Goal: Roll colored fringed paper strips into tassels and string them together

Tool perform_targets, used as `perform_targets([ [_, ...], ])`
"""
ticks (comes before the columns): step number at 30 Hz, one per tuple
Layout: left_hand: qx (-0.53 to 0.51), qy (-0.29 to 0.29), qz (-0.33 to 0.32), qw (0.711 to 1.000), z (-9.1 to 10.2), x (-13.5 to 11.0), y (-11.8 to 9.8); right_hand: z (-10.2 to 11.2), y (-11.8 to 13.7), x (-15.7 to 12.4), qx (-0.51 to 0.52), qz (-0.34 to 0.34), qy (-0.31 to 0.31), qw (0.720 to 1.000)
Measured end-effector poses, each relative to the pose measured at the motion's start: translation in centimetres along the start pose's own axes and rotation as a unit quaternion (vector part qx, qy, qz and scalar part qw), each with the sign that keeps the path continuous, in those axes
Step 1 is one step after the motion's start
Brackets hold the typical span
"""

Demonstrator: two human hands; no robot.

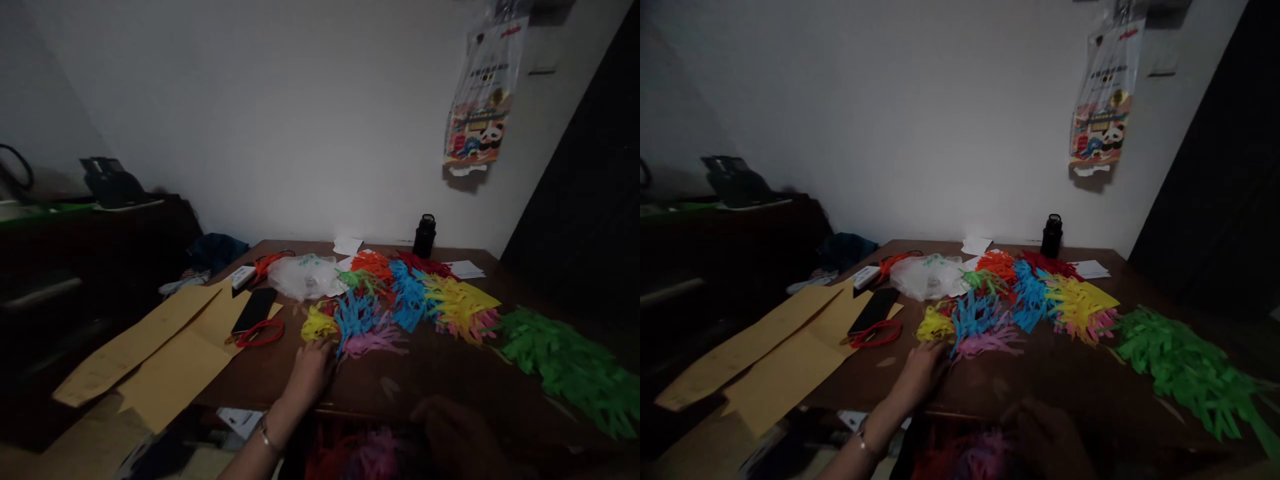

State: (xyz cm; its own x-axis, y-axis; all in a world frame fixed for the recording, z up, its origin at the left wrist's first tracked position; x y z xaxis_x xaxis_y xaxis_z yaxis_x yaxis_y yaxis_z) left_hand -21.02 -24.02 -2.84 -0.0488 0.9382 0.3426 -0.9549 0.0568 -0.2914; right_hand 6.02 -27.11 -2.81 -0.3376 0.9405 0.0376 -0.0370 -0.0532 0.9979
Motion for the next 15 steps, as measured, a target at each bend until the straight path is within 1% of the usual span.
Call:
perform_targets([
  [2, 0.019, 0.002, -0.005, 1.000, -0.5, 0.9, 0.1, -1.0, -1.0, 1.4, -0.006, 0.022, 0.023, 0.999],
  [4, 0.025, 0.001, -0.019, 1.000, -0.5, 0.5, -0.1, -1.9, -2.1, 2.5, -0.022, 0.055, 0.034, 0.998],
  [6, 0.026, 0.002, -0.034, 0.999, 0.3, -0.6, -0.8, -2.6, -2.9, 3.6, -0.054, 0.086, 0.039, 0.994],
  [8, 0.008, 0.006, -0.062, 0.998, 1.7, -1.8, -1.9, -3.4, -3.2, 4.7, -0.095, 0.119, 0.043, 0.987],
  [9, -0.017, 0.006, -0.081, 0.997, 2.4, -2.3, -2.6, -3.9, -3.1, 5.3, -0.114, 0.138, 0.050, 0.983],
  [11, -0.109, -0.002, -0.102, 0.989, 3.5, -3.0, -3.7, -4.9, -2.5, 6.1, -0.145, 0.189, 0.066, 0.969],
  [12, -0.168, -0.011, -0.089, 0.982, 3.7, -3.2, -3.9, -5.4, -2.1, 6.3, -0.158, 0.213, 0.072, 0.962],
  [13, -0.229, -0.021, -0.056, 0.972, 3.6, -3.4, -3.8, -5.8, -1.9, 6.4, -0.169, 0.231, 0.076, 0.955],
  [15, -0.345, -0.030, 0.034, 0.938, 2.4, -3.6, -3.2, -6.5, -1.8, 6.4, -0.186, 0.249, 0.068, 0.948],
])
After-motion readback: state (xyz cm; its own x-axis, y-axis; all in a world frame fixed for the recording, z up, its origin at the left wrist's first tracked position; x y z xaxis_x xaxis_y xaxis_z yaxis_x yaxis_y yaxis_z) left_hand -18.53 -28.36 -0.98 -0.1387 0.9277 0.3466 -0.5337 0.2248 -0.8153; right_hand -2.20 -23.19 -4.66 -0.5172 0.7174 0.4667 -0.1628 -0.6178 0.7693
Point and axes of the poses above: each hand's wrist, its own x-axis towards the middle knuckle, its own z-axis out of the back of the hand, y = z × x, the point moved 5 cm from there along x, towards the middle knuckle, and after that the axes turned 13 degrees about x, right-handed, at the moved point
